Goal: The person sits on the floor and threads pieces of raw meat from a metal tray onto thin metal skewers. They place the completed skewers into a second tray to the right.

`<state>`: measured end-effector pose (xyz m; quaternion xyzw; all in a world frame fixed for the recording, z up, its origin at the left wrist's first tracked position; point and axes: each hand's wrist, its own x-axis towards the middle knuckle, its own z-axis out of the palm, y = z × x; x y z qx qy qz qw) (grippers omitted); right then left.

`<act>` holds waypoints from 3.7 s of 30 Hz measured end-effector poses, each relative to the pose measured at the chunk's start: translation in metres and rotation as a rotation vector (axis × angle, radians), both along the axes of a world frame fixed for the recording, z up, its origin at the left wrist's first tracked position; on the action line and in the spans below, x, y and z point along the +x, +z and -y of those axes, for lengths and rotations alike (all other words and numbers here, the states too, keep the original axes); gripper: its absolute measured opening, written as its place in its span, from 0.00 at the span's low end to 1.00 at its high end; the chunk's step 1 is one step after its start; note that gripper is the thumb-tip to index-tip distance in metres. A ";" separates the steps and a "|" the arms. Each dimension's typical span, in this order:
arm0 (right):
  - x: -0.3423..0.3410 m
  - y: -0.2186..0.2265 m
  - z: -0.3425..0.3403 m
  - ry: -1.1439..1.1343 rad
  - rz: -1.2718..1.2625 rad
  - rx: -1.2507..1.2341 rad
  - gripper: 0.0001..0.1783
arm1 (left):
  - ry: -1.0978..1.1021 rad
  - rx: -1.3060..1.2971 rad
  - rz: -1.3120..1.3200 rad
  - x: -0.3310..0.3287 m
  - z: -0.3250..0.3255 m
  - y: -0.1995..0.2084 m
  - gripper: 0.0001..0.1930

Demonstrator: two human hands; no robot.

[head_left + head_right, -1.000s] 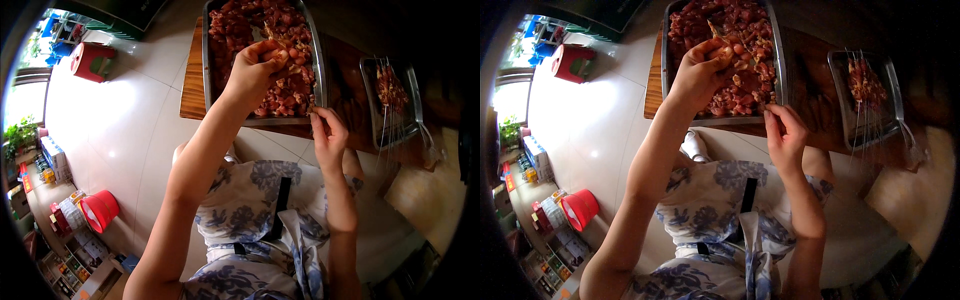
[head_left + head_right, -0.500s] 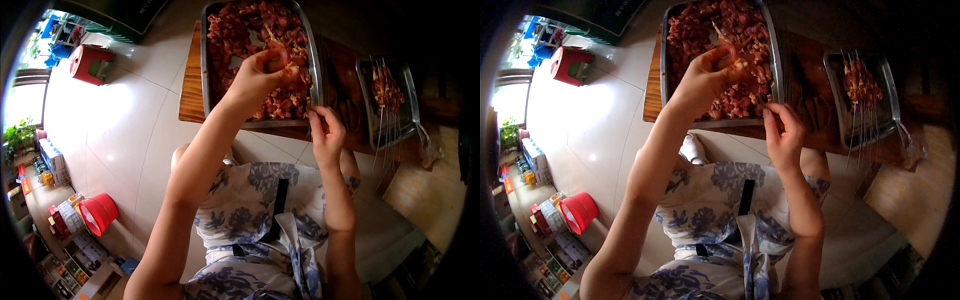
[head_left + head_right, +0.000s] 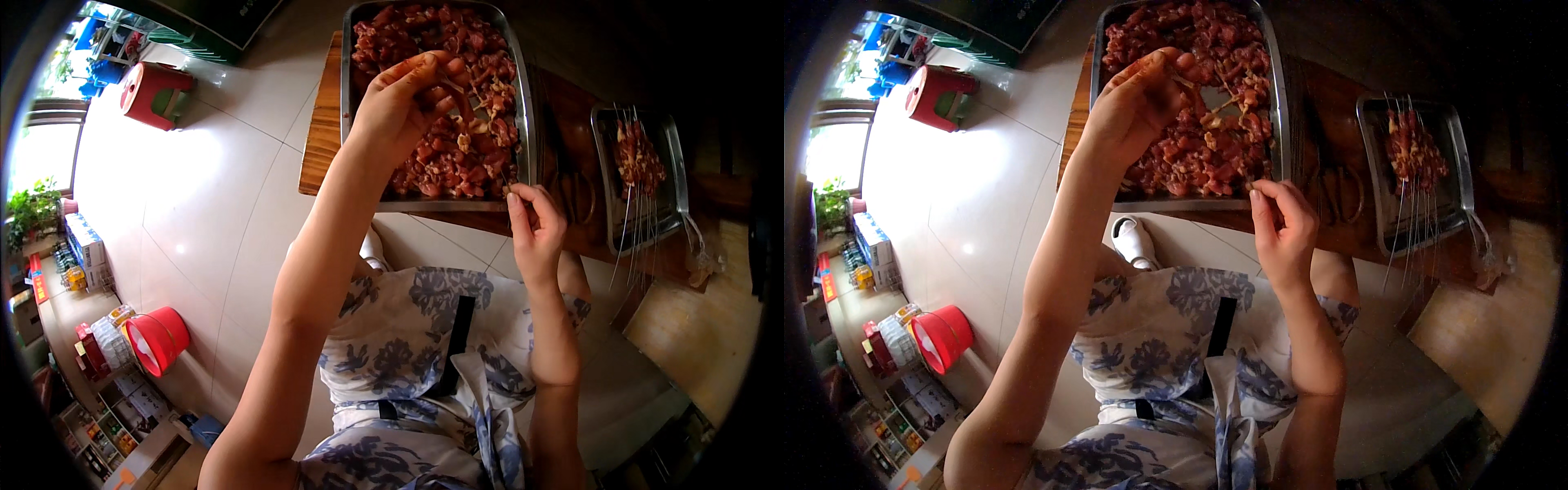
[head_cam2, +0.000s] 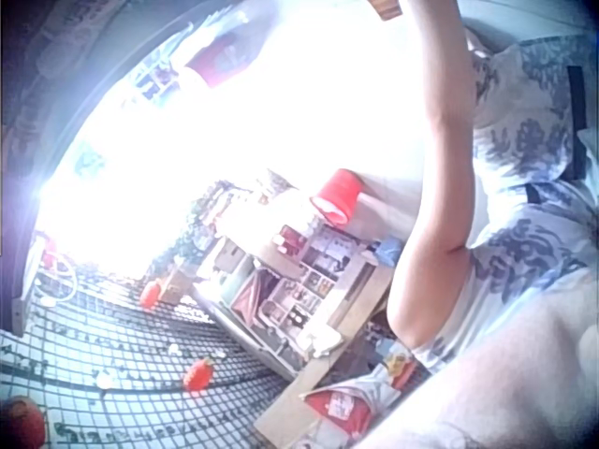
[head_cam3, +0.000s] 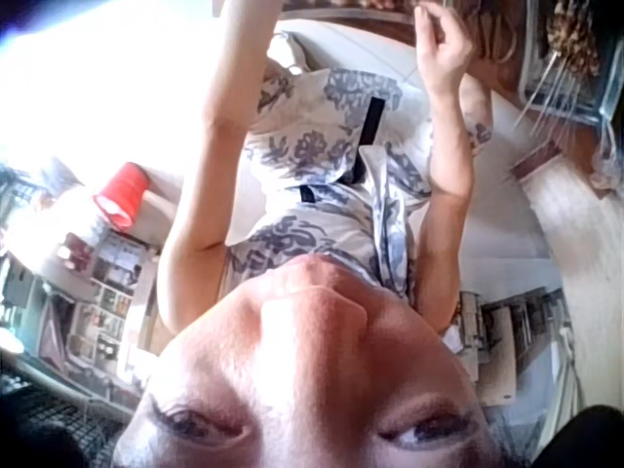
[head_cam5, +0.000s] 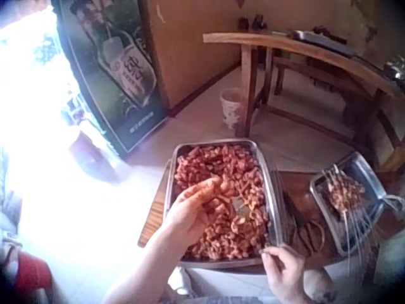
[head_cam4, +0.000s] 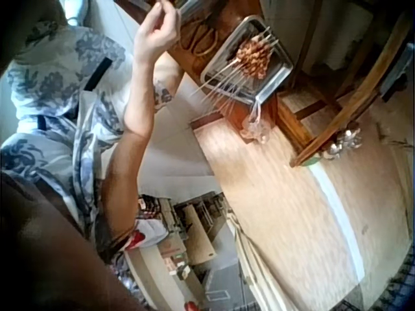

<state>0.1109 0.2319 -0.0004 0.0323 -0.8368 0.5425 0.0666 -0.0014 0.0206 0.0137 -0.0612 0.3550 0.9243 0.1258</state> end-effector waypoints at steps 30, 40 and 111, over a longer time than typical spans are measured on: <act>-0.010 0.004 -0.016 -0.119 -0.147 0.032 0.03 | -0.275 -0.521 -0.215 0.021 -0.041 0.001 0.24; -0.021 0.017 -0.132 -0.707 -0.412 1.023 0.03 | 0.003 -1.014 -0.388 0.003 -0.019 -0.021 0.19; 0.017 -0.020 -0.071 -0.140 0.460 0.765 0.10 | 0.046 -1.016 -0.283 -0.010 -0.003 -0.017 0.16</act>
